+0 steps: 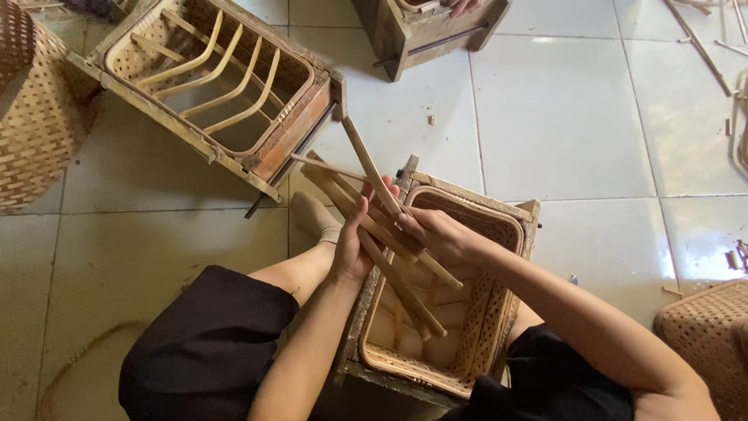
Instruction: The person inserts thin wooden strips into a rectangular woven basket frame held in a wooden jig. They use a hammer to tap the strips into place, then remove the strips and the jig to reveal the finished basket.
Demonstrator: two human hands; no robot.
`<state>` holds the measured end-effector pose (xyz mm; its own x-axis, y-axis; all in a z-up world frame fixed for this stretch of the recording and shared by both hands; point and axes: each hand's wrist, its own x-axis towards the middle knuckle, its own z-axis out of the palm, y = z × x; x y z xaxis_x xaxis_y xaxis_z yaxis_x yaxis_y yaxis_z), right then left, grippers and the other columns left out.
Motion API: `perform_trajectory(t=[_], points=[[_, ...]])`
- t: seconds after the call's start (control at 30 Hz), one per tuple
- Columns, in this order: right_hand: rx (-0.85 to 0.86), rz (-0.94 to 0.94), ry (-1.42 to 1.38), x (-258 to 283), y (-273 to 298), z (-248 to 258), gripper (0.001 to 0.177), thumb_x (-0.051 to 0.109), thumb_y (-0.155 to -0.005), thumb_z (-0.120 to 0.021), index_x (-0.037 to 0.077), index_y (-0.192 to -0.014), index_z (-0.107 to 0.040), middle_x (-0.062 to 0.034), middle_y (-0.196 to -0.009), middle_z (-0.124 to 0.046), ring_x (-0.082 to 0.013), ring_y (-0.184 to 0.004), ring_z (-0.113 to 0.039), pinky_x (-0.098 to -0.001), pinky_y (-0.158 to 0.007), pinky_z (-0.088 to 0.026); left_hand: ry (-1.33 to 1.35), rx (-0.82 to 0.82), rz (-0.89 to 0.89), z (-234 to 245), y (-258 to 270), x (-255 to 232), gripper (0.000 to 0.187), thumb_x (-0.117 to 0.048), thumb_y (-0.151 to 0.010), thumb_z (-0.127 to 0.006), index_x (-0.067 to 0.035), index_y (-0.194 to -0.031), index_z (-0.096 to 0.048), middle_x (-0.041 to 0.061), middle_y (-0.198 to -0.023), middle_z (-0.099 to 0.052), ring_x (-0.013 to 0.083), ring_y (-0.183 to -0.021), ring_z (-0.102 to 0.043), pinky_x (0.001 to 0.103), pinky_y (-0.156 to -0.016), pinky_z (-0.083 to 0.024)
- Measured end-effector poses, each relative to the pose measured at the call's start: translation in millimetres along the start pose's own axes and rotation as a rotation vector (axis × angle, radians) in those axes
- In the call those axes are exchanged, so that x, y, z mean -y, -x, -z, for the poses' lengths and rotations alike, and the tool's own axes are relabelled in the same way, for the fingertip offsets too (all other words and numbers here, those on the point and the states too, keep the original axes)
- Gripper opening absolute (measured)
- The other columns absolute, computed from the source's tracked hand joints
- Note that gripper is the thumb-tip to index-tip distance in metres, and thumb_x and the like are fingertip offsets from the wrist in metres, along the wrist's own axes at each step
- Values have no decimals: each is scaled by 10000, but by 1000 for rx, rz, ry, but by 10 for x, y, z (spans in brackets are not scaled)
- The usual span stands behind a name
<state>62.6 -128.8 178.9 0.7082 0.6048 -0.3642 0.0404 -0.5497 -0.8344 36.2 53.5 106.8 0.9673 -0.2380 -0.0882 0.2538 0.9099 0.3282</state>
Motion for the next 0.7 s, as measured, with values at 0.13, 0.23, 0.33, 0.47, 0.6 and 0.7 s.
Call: perform_trajectory(t=[0.13, 0.23, 0.33, 0.47, 0.6, 0.7], points=[[-123, 152, 10, -165, 19, -131, 359, 355, -1081, -403, 48, -987, -563, -85, -723, -678, -215, -594, -664, -398, -557, -566, 1, -85, 8, 61, -37, 14, 634, -347, -1022, -673, -56, -1542, -456, 92, -1429, -527, 214, -1312, -522, 398, -1177, -445], [-274, 75, 310, -275, -28, -288, 318, 320, -1088, -413, 41, -956, -493, -127, -632, -596, -271, -496, -576, -440, -472, -494, 42, -155, -33, 124, -55, 33, 654, -375, -984, -705, -39, -1496, -477, 85, -1447, -543, 192, -1289, -543, 397, -1137, -463], [-278, 27, 369, -323, -103, -311, 275, 287, -1078, -427, 47, -949, -465, -121, -623, -604, -285, -466, -576, -444, -427, -486, 31, -241, -76, 138, -102, 48, 643, -407, -923, -714, -92, -1438, -493, 46, -1428, -577, 192, -1241, -562, 400, -1110, -483], [-223, 66, 238, -390, -94, -320, 226, 245, -1063, -458, 33, -990, -482, -110, -637, -615, -260, -501, -619, -420, -469, -518, -84, -228, -34, 215, -48, 89, 607, -351, -921, -726, -113, -1431, -499, 24, -1423, -578, 170, -1254, -570, 396, -1136, -487], [-178, -43, -92, -380, -61, -217, 191, 210, -1036, -505, 35, -1082, -569, -88, -836, -712, -221, -737, -681, -398, -662, -551, -134, -249, 12, 270, -52, 42, 600, -345, -942, -722, -82, -1441, -517, 63, -1375, -586, 199, -1242, -583, 409, -1113, -488], [-246, 59, -187, -357, -67, -147, 203, 208, -1040, -531, 32, -1108, -605, -101, -999, -609, -186, -889, -678, -370, -788, -588, -129, -244, -25, 272, -100, 35, 646, -398, -954, -707, -113, -1494, -496, 62, -1327, -574, 213, -1182, -562, 429, -1051, -475]])
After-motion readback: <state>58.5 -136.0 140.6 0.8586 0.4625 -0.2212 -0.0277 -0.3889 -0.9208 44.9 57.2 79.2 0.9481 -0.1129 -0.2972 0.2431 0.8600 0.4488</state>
